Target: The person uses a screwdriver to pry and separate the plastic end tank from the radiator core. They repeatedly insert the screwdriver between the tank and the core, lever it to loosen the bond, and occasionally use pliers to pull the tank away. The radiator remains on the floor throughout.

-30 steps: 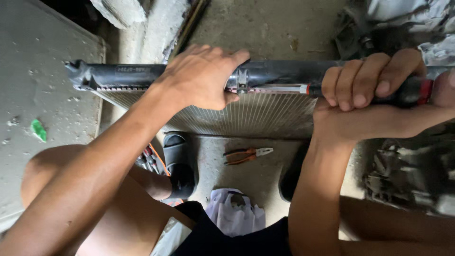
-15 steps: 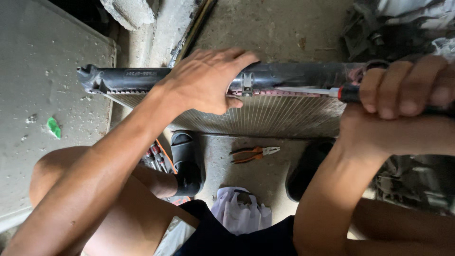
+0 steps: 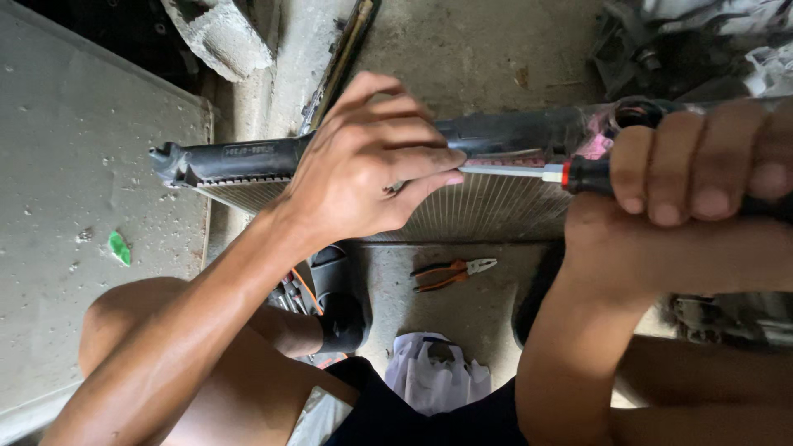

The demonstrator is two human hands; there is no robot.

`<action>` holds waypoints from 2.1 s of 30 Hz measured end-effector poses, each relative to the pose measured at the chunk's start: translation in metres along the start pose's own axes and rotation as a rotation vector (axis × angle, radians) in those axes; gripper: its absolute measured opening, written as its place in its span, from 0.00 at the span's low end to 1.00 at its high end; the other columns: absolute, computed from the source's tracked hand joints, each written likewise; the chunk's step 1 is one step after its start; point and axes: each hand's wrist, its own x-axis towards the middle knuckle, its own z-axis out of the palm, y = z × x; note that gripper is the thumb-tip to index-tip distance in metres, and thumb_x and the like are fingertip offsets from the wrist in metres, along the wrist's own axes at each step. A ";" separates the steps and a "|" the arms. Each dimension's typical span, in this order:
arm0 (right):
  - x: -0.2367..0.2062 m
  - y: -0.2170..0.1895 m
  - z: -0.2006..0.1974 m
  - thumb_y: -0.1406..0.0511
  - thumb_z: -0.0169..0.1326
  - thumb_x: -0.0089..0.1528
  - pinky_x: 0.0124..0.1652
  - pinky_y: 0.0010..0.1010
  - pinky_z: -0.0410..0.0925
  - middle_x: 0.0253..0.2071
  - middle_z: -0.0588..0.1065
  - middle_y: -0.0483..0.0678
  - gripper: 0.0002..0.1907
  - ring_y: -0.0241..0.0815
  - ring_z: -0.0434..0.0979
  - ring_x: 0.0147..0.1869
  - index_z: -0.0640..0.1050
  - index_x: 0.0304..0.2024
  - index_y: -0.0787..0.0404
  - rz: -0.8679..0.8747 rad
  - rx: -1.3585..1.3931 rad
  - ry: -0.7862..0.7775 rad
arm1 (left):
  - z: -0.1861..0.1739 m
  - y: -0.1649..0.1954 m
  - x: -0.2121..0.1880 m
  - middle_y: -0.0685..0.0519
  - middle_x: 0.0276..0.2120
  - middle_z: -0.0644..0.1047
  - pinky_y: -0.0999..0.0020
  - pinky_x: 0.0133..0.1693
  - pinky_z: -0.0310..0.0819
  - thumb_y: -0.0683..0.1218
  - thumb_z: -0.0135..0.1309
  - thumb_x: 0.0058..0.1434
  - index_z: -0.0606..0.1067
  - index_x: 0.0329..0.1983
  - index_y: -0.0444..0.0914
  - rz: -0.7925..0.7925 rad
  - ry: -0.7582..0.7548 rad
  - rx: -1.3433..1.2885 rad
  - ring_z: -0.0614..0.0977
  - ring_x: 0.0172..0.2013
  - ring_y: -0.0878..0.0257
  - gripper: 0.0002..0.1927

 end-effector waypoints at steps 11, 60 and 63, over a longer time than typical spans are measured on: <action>-0.006 -0.022 -0.018 0.55 0.34 0.81 0.28 0.26 0.59 0.23 0.67 0.43 0.27 0.32 0.63 0.23 0.69 0.30 0.56 -0.003 -0.069 -0.066 | -0.011 -0.021 -0.009 0.56 0.27 0.79 0.60 0.58 0.67 0.37 0.62 0.63 0.84 0.33 0.42 0.009 -0.059 0.267 0.77 0.34 0.60 0.07; 0.133 -0.086 0.146 0.64 0.42 0.72 0.57 0.37 0.72 0.55 0.80 0.49 0.24 0.43 0.83 0.54 0.73 0.68 0.63 0.851 -1.360 -1.432 | -0.089 0.035 0.005 0.57 0.17 0.74 0.71 0.22 0.51 0.44 0.58 0.69 0.76 0.40 0.34 -0.445 0.244 -0.514 0.66 0.18 0.72 0.08; 0.118 -0.062 0.118 0.70 0.46 0.68 0.51 0.37 0.78 0.50 0.82 0.58 0.20 0.47 0.85 0.50 0.74 0.62 0.67 0.739 -1.403 -0.823 | -0.080 0.031 0.004 0.56 0.22 0.77 0.71 0.27 0.60 0.44 0.58 0.70 0.75 0.42 0.33 -0.399 0.246 -0.540 0.71 0.24 0.71 0.08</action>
